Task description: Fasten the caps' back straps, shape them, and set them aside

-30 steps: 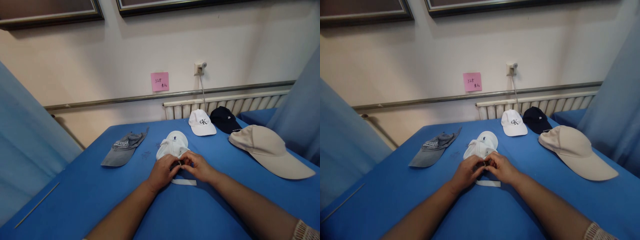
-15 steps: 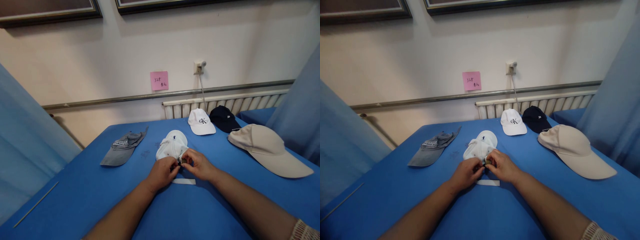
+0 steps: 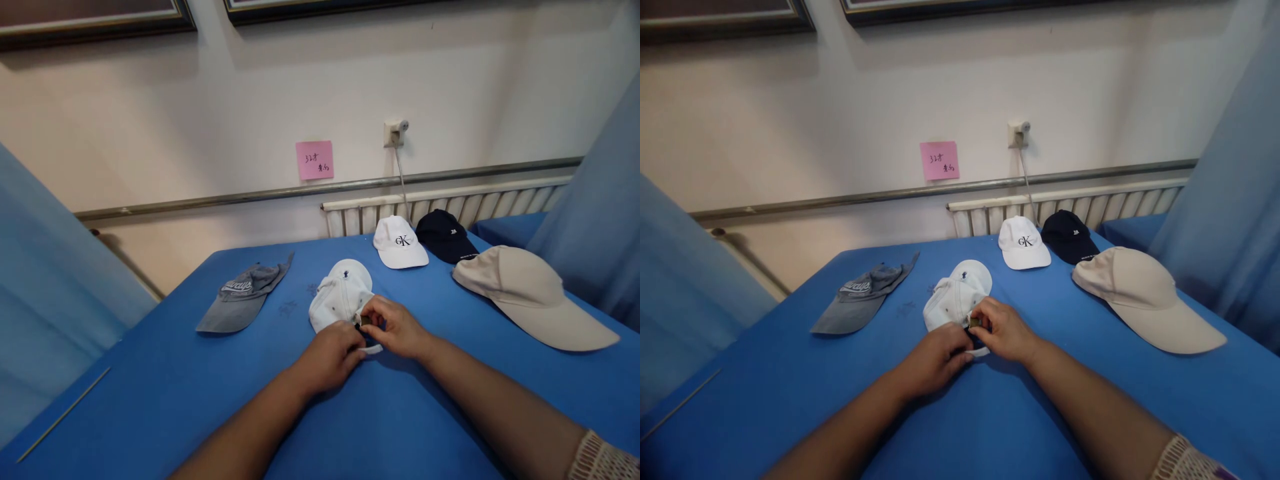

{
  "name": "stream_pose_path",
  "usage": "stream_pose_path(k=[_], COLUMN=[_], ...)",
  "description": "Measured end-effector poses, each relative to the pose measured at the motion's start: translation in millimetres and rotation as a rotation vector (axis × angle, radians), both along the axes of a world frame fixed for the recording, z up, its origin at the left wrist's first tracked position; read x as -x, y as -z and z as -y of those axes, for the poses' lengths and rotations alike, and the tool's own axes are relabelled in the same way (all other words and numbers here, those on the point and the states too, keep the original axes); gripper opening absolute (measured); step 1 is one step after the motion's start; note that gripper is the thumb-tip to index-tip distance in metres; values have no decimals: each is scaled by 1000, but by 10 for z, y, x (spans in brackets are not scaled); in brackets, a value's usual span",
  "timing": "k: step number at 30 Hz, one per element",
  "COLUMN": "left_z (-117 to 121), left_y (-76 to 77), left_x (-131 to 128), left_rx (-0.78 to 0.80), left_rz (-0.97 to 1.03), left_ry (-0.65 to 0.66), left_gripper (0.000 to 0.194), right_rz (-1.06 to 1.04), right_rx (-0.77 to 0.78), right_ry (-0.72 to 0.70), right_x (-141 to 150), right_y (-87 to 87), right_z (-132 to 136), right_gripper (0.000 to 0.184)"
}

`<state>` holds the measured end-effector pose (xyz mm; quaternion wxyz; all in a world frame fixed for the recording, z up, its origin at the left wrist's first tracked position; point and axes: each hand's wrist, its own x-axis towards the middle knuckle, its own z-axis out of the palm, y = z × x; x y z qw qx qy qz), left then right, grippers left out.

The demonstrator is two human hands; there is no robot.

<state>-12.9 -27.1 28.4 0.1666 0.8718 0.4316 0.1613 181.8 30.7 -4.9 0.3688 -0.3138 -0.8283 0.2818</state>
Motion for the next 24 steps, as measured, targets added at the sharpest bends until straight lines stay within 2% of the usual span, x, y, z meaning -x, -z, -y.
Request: stream_pose_path(k=[4,8,11,14,18,24], left_z=[-64,-109,-124,-135,-141,-142], left_y=[-73,-25,26,44,1,-61], left_x=[105,123,107,103,101,99], left_rx=[109,205,226,244,315,418], left_rz=[240,439,435,392,417,465], left_ry=[-200,-254,-287,-315,-330,-339], left_gripper=[19,16,16,26,35,37], right_rz=[-1,-1,-10,-25,-40,-36], right_rx=[6,0,-17,-33,-32,-40], right_ry=[-8,-6,-8,-10,-21,-32], right_x=[-5,-6,-8,-7,2,2], right_y=[-11,-12,-7,-3,2,17], right_z=[3,13,18,25,35,35], right_gripper=[11,10,11,13,15,16])
